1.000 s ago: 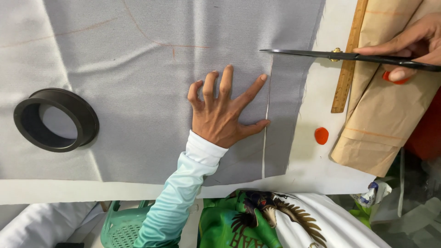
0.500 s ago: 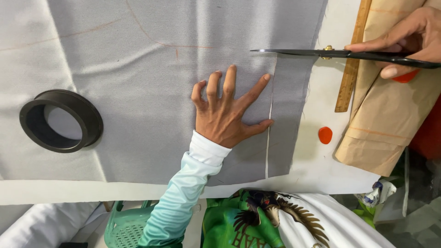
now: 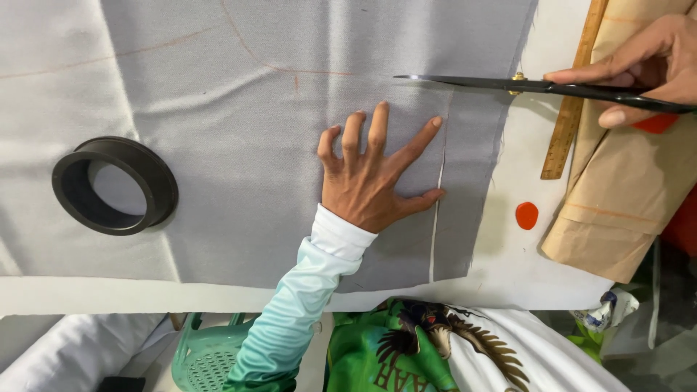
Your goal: The person cuts a large piece of grey fabric using shears, following pre-drawn lines. They then use a wooden ruler and a red marking tool to draw straight lines on the fabric. Finally, they fold the cut fabric piece and place it on the table.
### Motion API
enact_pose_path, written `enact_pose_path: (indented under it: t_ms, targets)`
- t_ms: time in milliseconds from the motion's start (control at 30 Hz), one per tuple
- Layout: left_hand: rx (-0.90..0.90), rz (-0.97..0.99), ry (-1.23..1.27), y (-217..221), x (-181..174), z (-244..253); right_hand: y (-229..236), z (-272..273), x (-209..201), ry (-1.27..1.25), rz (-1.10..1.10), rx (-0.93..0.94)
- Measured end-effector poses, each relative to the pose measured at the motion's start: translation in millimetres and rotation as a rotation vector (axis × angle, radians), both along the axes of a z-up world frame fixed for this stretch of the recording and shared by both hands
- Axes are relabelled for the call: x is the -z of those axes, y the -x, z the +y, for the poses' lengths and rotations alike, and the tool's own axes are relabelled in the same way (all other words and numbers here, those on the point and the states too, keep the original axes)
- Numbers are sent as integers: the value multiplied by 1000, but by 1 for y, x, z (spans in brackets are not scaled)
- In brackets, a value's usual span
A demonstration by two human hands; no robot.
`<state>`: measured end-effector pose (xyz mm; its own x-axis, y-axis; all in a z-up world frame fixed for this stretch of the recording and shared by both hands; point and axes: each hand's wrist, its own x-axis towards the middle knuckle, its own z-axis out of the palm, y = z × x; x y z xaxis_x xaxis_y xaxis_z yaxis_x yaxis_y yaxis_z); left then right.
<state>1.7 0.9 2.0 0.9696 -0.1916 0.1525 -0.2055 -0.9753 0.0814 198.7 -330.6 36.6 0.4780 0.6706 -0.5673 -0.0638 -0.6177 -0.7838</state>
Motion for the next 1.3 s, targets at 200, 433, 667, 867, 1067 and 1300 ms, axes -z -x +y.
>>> enact_pose_path:
  t_ms: [200,433,667,867,1067,1300]
  targets:
    - [-5,-16,-11,1,6,-1,-2,-23,26,-59,-22,-47]
    - [-4,-7,-6,2,6,0,6,7,-1,64,55,71]
    - [-2,-21,8,1,5,0,-1,21,3,10,-1,-16]
    - [0,-28,28,2,6,1,2,17,7,39,-65,-50]
    - [1,-28,22,2,6,1,-3,28,6,-1,-38,-66]
    - [1,-40,28,2,7,1,-4,61,-5,88,84,-3]
